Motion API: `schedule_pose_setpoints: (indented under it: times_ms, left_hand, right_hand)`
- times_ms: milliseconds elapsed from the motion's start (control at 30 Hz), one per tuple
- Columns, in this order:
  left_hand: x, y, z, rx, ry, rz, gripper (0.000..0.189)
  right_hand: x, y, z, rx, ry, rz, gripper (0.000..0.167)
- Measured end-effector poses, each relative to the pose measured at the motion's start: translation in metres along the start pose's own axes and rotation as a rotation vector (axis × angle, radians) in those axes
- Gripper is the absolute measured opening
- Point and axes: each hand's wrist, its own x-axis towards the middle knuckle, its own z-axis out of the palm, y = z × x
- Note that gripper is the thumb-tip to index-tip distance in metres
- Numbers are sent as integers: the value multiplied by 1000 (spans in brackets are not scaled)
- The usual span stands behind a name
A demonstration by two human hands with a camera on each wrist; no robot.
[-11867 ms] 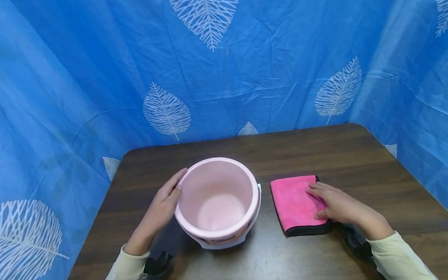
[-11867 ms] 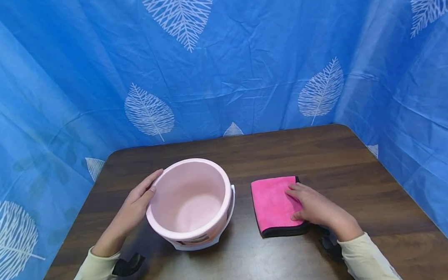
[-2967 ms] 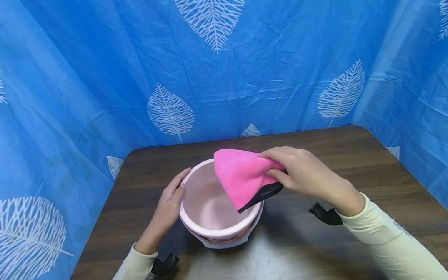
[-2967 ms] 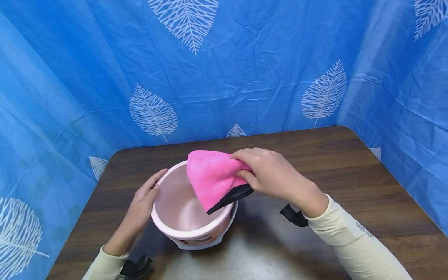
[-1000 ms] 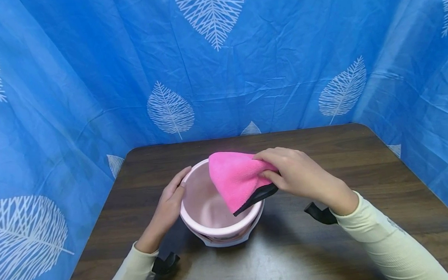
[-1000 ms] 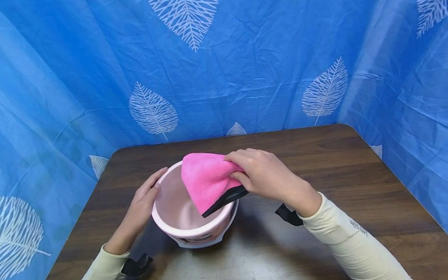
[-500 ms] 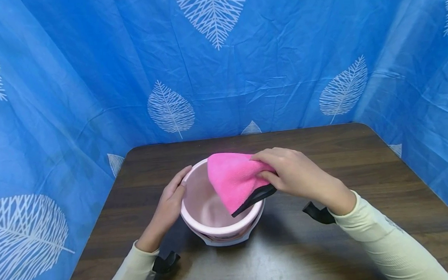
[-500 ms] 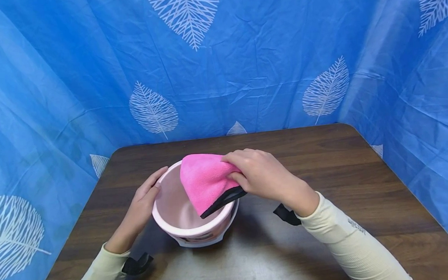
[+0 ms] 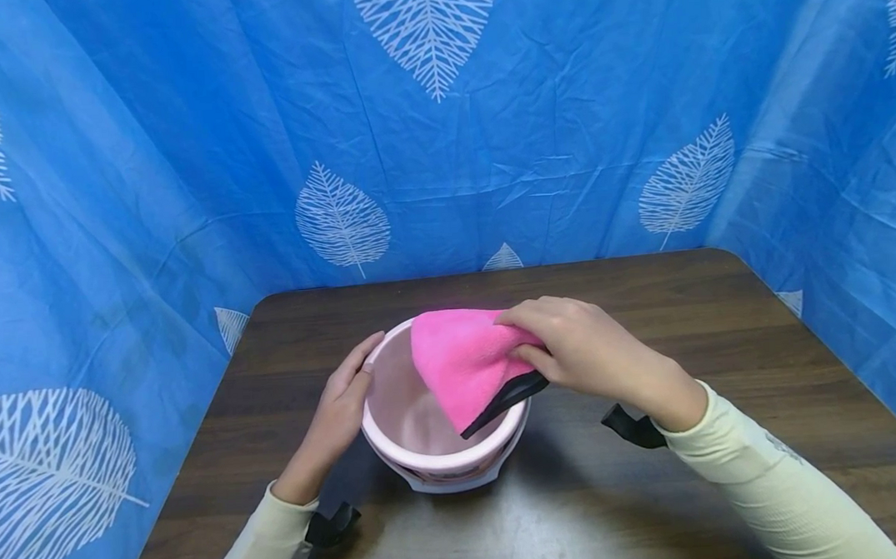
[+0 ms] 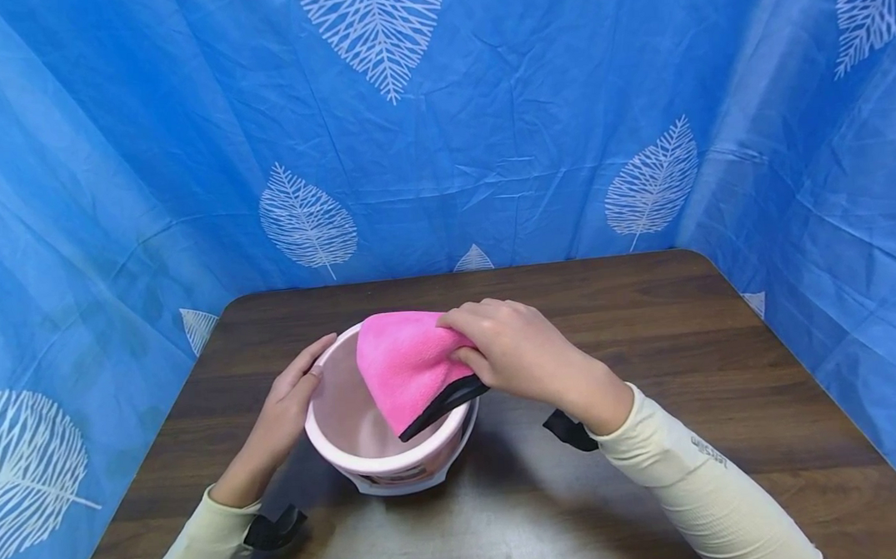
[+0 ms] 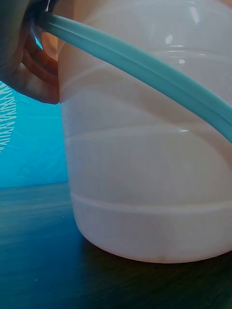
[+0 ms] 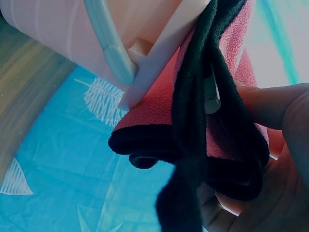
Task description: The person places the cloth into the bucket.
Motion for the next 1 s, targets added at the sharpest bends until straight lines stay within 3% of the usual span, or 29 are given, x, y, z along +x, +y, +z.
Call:
schedule_pose_setpoints:
  times_ms: [1000]
  left_hand:
    - [-3, -3, 0, 10, -4, -5, 47]
  right_hand:
    - [7, -11, 7, -25, -14, -64, 34]
